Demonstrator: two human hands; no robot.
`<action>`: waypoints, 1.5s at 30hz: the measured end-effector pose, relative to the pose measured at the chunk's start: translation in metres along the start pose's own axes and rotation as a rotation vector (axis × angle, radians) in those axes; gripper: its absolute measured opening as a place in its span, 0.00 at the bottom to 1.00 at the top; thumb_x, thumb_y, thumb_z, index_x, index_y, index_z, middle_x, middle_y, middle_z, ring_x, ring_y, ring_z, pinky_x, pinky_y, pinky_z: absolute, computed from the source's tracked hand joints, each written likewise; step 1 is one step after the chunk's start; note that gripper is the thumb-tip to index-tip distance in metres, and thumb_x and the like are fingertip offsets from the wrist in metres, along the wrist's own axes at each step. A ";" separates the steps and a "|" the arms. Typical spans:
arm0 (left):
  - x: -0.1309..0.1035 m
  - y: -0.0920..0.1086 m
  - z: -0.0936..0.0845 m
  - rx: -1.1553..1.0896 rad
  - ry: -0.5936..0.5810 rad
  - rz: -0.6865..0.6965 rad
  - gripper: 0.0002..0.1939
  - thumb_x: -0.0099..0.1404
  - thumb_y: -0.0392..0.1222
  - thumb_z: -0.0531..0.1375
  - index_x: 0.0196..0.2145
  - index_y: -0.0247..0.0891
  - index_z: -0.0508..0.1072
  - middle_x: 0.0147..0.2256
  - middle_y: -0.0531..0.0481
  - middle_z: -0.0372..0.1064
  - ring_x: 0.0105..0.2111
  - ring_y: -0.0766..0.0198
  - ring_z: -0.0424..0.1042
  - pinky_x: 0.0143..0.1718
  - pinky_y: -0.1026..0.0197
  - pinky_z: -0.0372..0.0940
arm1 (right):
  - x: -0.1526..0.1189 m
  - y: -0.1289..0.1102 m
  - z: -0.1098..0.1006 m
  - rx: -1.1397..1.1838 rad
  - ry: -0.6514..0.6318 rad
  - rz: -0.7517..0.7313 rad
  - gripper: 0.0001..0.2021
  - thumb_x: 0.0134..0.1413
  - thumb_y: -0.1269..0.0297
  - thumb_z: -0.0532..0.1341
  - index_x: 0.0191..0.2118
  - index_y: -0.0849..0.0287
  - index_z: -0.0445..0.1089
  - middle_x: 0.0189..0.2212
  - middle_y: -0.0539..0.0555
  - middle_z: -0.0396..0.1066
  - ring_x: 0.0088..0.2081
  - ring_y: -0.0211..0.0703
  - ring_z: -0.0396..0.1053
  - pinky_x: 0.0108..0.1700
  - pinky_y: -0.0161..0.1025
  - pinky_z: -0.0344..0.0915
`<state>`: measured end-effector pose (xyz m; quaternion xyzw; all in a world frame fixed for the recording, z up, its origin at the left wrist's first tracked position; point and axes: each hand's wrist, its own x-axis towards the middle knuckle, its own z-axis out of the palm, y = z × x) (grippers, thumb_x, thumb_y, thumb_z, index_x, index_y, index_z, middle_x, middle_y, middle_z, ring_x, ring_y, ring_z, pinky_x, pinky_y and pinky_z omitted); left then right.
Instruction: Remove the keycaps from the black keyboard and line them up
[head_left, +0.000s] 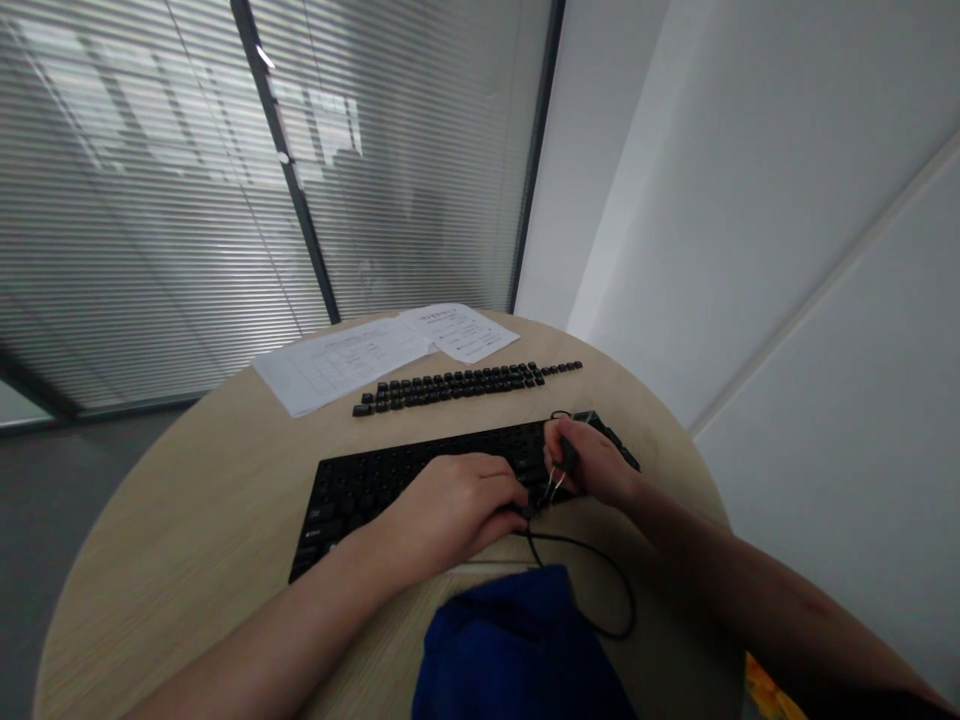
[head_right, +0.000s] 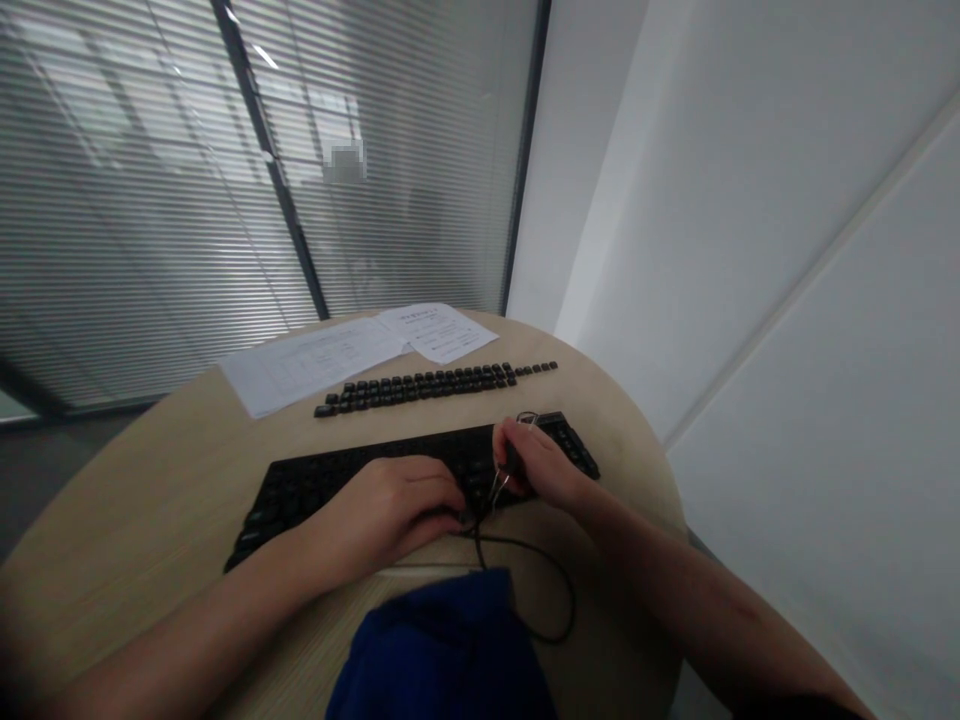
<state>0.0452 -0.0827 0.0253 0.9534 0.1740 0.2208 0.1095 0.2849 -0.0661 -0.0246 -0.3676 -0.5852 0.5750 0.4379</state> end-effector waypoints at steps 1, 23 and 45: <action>0.000 0.000 -0.001 -0.001 0.023 -0.002 0.05 0.69 0.40 0.60 0.40 0.39 0.75 0.36 0.50 0.74 0.37 0.63 0.74 0.39 0.62 0.68 | 0.000 -0.002 -0.003 -0.006 0.035 -0.016 0.27 0.64 0.39 0.49 0.24 0.56 0.60 0.14 0.46 0.61 0.13 0.33 0.52 0.17 0.32 0.46; -0.003 -0.003 -0.001 0.164 0.229 0.028 0.07 0.70 0.38 0.58 0.43 0.37 0.75 0.37 0.49 0.74 0.36 0.63 0.74 0.36 0.62 0.68 | -0.017 -0.032 -0.001 -0.918 -0.126 -0.536 0.12 0.63 0.55 0.61 0.43 0.57 0.76 0.25 0.50 0.73 0.26 0.36 0.68 0.30 0.33 0.61; -0.003 -0.003 0.001 0.261 0.103 -0.208 0.18 0.69 0.43 0.59 0.54 0.38 0.70 0.42 0.46 0.76 0.40 0.57 0.75 0.39 0.56 0.71 | -0.012 -0.026 -0.023 -0.932 0.063 -0.368 0.11 0.58 0.56 0.63 0.41 0.56 0.76 0.26 0.50 0.74 0.27 0.39 0.70 0.30 0.35 0.65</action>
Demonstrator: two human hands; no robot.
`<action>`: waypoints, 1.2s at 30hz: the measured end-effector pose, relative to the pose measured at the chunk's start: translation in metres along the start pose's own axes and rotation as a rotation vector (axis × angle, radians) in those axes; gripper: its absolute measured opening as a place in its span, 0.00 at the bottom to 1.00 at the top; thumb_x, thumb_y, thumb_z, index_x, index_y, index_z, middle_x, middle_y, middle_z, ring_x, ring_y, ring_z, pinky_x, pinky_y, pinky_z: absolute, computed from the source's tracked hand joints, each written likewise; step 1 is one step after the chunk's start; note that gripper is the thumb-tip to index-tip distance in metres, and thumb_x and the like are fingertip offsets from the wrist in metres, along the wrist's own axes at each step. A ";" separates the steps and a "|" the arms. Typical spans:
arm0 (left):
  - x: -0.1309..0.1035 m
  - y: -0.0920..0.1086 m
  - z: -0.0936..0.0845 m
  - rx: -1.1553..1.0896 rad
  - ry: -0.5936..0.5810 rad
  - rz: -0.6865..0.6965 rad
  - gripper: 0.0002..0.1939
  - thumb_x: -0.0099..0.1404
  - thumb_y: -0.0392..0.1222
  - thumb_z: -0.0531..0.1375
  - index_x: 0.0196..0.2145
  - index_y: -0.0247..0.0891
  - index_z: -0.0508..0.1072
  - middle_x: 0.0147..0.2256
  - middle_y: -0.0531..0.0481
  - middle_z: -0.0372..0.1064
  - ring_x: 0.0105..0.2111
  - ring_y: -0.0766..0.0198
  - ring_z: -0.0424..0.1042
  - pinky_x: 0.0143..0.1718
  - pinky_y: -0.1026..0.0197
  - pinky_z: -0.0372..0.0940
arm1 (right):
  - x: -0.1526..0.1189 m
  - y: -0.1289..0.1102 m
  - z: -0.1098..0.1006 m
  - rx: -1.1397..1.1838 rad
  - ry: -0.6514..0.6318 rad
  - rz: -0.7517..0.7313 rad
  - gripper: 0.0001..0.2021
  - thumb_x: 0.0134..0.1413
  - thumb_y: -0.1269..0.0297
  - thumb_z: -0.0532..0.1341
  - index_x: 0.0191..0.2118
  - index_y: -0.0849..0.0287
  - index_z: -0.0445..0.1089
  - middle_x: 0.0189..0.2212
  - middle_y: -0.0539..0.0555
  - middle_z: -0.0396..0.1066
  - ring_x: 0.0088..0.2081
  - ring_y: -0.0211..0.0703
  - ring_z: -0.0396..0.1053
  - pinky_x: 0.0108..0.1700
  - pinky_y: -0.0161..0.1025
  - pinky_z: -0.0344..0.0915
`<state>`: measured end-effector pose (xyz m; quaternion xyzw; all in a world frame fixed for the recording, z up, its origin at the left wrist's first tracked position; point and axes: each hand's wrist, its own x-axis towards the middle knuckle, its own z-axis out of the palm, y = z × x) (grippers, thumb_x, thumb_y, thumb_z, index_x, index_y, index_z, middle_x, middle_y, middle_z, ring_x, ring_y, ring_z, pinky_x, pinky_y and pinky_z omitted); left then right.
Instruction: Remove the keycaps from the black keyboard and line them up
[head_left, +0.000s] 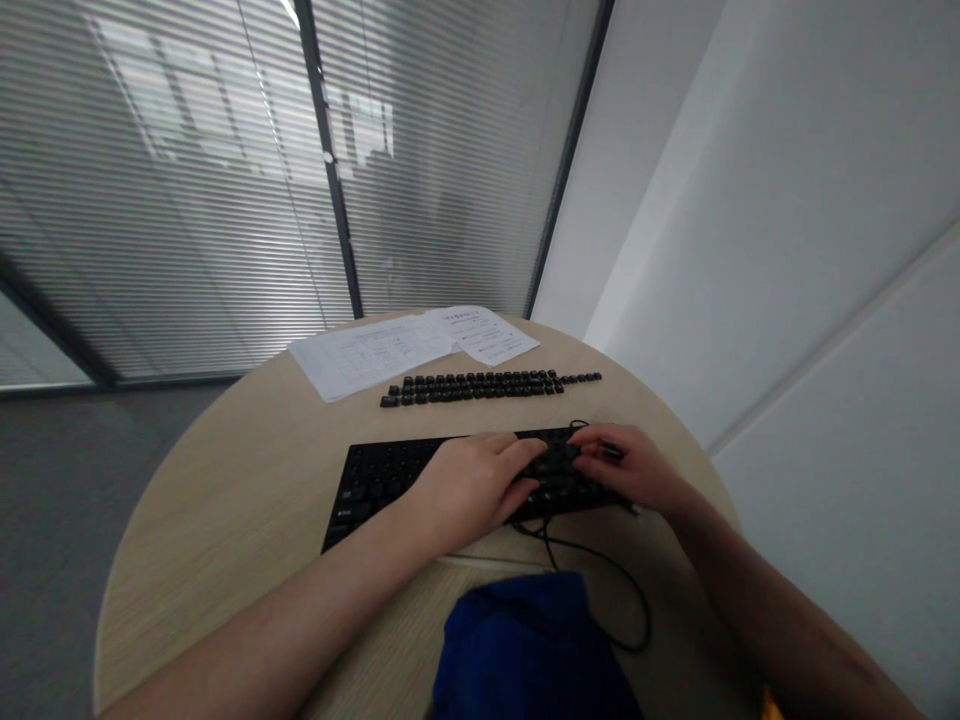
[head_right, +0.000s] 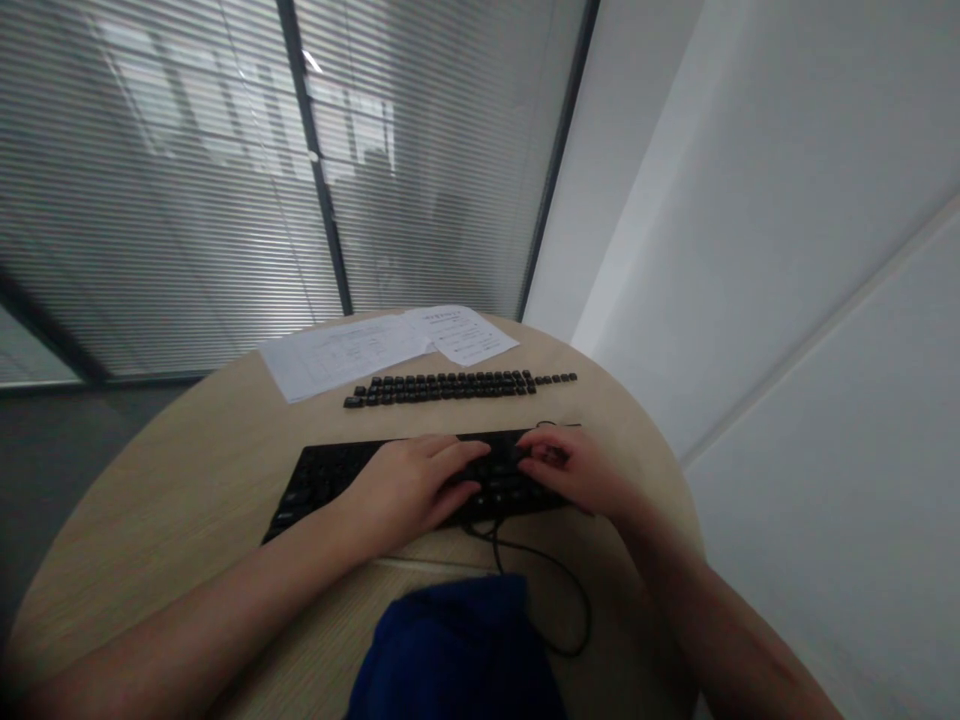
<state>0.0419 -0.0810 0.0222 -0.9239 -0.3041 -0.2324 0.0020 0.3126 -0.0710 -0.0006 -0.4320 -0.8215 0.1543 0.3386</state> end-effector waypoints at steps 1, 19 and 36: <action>0.001 -0.003 -0.001 0.019 -0.039 -0.040 0.15 0.69 0.43 0.59 0.52 0.39 0.72 0.41 0.46 0.76 0.40 0.56 0.75 0.40 0.55 0.71 | 0.000 0.008 -0.004 -0.015 0.067 0.051 0.12 0.58 0.55 0.63 0.42 0.56 0.76 0.26 0.50 0.73 0.26 0.40 0.69 0.30 0.35 0.65; -0.006 -0.077 -0.024 0.094 -0.196 -0.409 0.22 0.72 0.52 0.48 0.38 0.38 0.78 0.38 0.41 0.76 0.41 0.51 0.73 0.45 0.52 0.65 | 0.076 0.151 -0.038 -0.540 -0.089 0.447 0.12 0.58 0.59 0.62 0.41 0.61 0.79 0.35 0.56 0.79 0.35 0.43 0.73 0.35 0.35 0.62; -0.013 -0.087 -0.008 0.115 -0.375 -0.501 0.24 0.71 0.55 0.47 0.36 0.37 0.75 0.37 0.38 0.76 0.38 0.49 0.75 0.39 0.50 0.67 | 0.081 0.181 -0.016 -0.494 0.007 0.300 0.16 0.61 0.58 0.60 0.48 0.61 0.76 0.40 0.59 0.79 0.37 0.46 0.73 0.40 0.40 0.66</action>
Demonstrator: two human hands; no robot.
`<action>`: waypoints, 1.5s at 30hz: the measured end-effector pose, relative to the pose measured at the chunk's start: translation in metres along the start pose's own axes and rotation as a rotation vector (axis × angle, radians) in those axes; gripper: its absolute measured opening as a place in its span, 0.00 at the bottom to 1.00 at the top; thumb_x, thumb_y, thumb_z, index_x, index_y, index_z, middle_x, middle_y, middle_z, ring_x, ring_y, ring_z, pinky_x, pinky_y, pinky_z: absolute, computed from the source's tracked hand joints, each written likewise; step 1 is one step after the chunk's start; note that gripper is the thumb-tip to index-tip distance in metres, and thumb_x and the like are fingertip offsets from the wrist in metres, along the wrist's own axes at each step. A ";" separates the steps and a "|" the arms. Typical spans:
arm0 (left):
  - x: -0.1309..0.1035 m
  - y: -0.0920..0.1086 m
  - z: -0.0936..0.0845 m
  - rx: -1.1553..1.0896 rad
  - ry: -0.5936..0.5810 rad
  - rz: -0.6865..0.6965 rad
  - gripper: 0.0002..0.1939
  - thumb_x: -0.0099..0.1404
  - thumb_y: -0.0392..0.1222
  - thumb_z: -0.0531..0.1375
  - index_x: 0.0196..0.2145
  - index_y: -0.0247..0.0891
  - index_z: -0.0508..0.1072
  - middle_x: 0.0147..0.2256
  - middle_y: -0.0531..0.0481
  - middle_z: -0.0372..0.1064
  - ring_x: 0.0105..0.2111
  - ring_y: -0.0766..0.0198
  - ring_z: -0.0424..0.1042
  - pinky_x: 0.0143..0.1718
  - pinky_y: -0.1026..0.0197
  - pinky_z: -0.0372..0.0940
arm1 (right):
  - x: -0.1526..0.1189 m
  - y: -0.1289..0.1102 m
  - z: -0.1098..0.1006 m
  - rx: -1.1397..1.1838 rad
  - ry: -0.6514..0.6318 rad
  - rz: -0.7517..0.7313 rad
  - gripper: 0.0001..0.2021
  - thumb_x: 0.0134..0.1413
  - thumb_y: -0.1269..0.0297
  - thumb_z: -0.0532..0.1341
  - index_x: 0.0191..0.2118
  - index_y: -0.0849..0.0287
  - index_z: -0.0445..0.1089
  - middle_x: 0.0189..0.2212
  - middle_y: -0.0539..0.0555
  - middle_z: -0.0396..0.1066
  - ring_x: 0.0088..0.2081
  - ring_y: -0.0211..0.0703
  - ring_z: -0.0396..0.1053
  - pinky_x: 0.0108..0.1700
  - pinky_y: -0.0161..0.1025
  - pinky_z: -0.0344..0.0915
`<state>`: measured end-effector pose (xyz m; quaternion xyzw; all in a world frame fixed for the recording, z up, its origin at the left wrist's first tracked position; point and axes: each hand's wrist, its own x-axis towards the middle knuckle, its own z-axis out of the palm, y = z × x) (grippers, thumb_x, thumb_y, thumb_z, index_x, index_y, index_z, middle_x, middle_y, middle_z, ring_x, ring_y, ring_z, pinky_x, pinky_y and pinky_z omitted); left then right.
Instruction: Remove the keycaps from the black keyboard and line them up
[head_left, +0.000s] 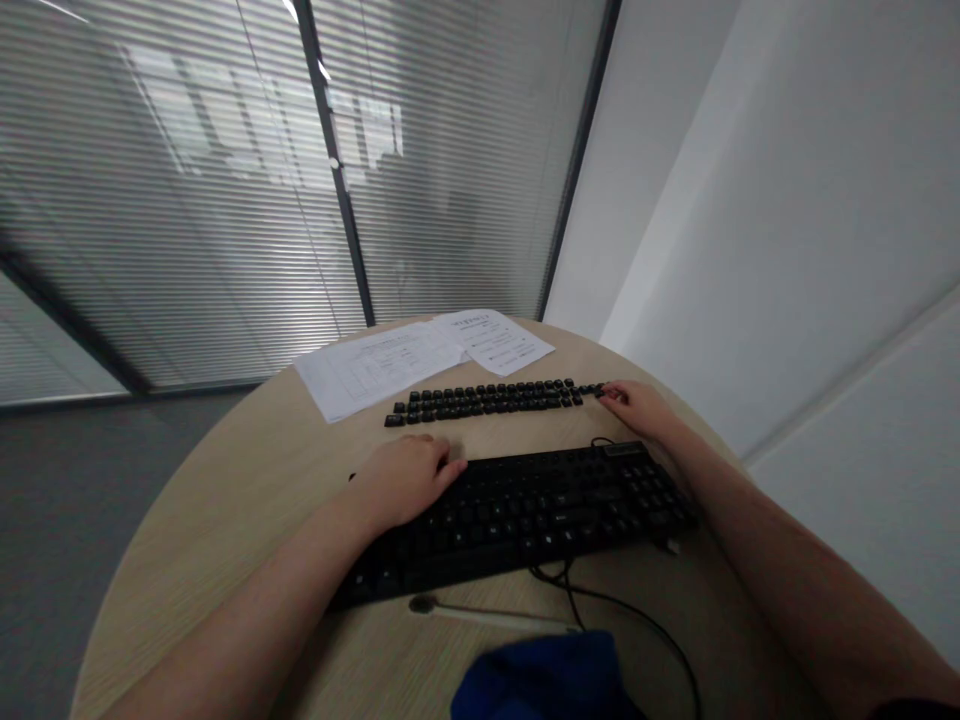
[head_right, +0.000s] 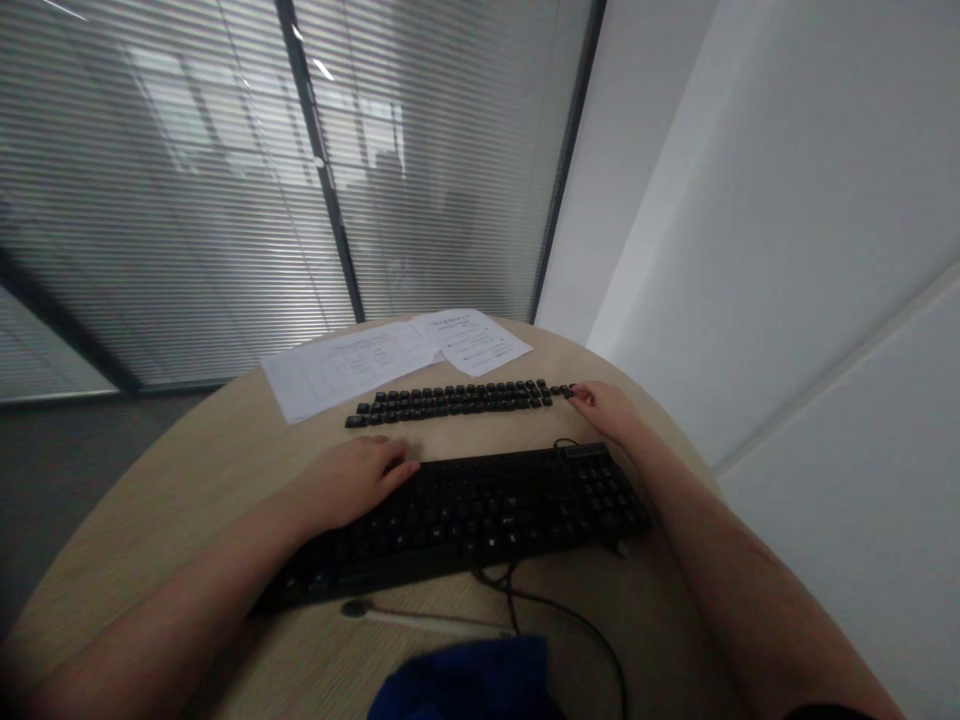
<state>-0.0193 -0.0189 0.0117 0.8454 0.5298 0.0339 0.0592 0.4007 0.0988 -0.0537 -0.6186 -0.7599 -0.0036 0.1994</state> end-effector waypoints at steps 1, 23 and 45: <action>0.000 -0.001 0.000 0.000 -0.008 -0.002 0.23 0.71 0.55 0.47 0.36 0.38 0.75 0.37 0.38 0.76 0.38 0.49 0.75 0.39 0.50 0.67 | -0.001 0.002 0.001 0.003 -0.001 0.003 0.16 0.61 0.58 0.60 0.48 0.61 0.76 0.40 0.58 0.79 0.37 0.47 0.73 0.40 0.40 0.66; -0.001 -0.011 0.002 0.018 -0.003 -0.040 0.21 0.69 0.56 0.50 0.35 0.39 0.75 0.36 0.41 0.76 0.35 0.52 0.75 0.37 0.53 0.66 | 0.000 -0.002 0.007 -0.068 -0.035 -0.025 0.15 0.64 0.59 0.59 0.50 0.59 0.76 0.44 0.59 0.77 0.43 0.49 0.73 0.46 0.42 0.66; 0.004 -0.024 0.006 -0.029 -0.049 0.011 0.23 0.69 0.59 0.49 0.37 0.40 0.74 0.37 0.41 0.76 0.37 0.49 0.75 0.40 0.49 0.66 | 0.001 -0.008 0.001 -0.126 -0.065 -0.091 0.15 0.65 0.58 0.58 0.50 0.59 0.76 0.43 0.58 0.76 0.44 0.47 0.72 0.48 0.40 0.65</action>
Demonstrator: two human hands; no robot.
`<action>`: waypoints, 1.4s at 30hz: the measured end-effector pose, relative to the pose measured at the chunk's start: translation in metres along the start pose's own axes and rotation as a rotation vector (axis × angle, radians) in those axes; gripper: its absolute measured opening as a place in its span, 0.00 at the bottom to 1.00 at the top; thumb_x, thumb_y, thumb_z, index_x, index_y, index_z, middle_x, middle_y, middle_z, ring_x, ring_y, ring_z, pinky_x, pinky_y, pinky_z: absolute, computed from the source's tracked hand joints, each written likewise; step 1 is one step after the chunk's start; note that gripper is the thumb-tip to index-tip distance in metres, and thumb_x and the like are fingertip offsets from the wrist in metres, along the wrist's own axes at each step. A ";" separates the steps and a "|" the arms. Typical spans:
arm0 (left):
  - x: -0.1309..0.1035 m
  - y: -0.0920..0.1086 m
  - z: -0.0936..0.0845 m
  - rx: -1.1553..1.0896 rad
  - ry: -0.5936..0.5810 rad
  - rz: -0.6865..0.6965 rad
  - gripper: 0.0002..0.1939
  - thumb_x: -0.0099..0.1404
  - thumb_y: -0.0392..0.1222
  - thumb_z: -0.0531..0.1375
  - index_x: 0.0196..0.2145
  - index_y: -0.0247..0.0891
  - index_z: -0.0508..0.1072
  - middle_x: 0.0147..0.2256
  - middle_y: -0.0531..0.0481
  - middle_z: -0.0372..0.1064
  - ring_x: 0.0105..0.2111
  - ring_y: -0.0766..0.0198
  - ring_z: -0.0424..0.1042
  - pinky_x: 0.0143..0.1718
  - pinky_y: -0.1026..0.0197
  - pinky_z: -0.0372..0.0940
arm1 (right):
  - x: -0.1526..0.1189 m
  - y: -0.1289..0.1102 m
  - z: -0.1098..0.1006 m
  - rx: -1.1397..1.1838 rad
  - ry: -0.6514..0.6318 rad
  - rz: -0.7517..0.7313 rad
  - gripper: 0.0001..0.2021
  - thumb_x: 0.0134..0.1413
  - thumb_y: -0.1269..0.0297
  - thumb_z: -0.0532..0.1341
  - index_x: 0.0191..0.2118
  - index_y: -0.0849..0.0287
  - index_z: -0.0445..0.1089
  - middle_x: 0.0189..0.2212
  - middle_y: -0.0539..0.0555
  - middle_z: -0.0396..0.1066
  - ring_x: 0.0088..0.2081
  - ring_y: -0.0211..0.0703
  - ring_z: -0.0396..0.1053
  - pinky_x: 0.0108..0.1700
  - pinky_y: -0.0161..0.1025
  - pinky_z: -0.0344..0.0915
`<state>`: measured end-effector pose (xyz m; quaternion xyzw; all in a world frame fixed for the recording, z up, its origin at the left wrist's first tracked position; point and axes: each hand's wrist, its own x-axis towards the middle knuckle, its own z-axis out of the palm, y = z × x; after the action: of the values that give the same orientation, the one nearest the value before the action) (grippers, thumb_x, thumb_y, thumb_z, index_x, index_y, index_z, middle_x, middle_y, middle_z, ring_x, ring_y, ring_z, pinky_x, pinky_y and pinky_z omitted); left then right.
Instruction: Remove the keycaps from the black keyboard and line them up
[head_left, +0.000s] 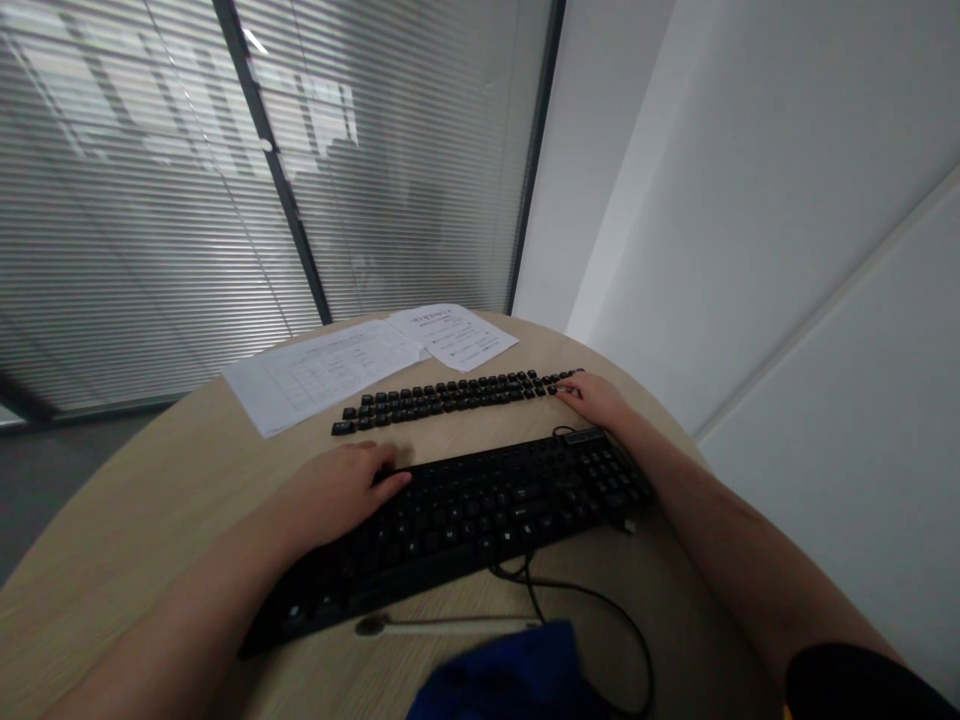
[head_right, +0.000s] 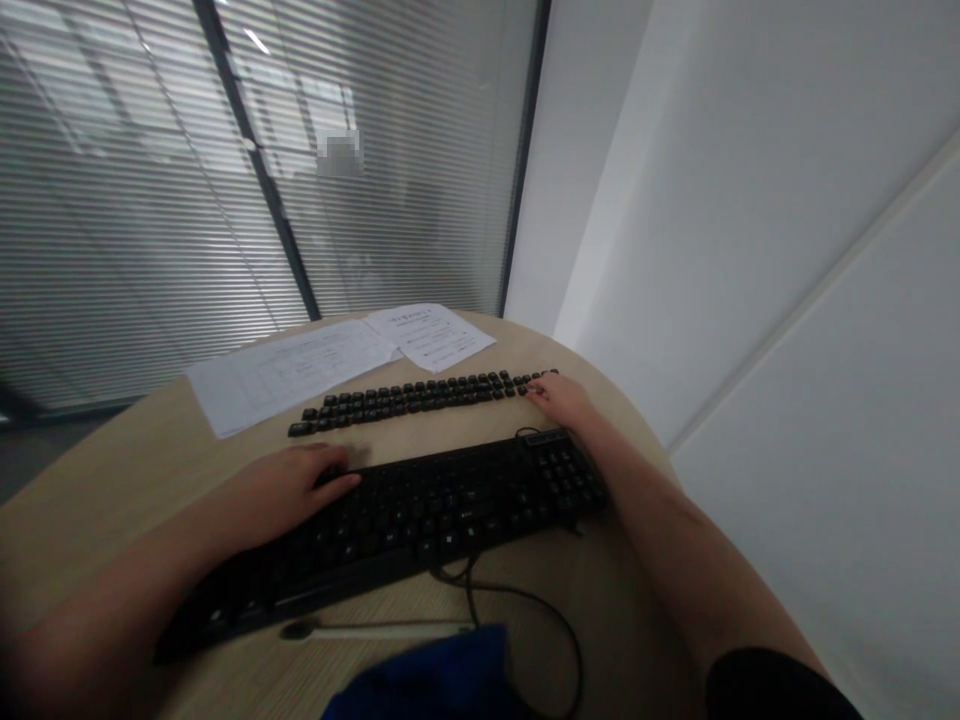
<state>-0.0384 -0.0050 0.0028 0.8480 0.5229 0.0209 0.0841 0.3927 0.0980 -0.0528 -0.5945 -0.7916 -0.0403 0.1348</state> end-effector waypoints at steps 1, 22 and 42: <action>0.000 0.000 0.000 0.002 -0.007 -0.001 0.23 0.69 0.59 0.49 0.37 0.40 0.74 0.37 0.41 0.76 0.37 0.49 0.75 0.40 0.49 0.66 | 0.000 0.000 0.000 0.002 -0.001 0.004 0.15 0.65 0.58 0.58 0.50 0.59 0.77 0.43 0.58 0.76 0.44 0.47 0.72 0.47 0.40 0.65; 0.001 -0.002 -0.004 -0.019 -0.039 -0.017 0.25 0.68 0.63 0.48 0.38 0.41 0.75 0.39 0.42 0.77 0.39 0.49 0.75 0.42 0.50 0.65 | 0.002 0.000 0.008 0.027 0.068 0.030 0.13 0.62 0.56 0.61 0.46 0.54 0.79 0.39 0.55 0.77 0.41 0.46 0.73 0.45 0.39 0.66; 0.001 -0.011 -0.003 -0.091 -0.003 0.003 0.24 0.65 0.63 0.51 0.36 0.41 0.76 0.38 0.42 0.77 0.39 0.49 0.75 0.41 0.51 0.65 | 0.003 0.004 0.013 0.051 0.111 -0.101 0.14 0.65 0.63 0.58 0.52 0.53 0.77 0.41 0.56 0.76 0.43 0.46 0.73 0.48 0.40 0.67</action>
<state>-0.0481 0.0008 0.0035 0.8441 0.5200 0.0434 0.1232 0.3937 0.1049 -0.0647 -0.5472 -0.8127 -0.0599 0.1912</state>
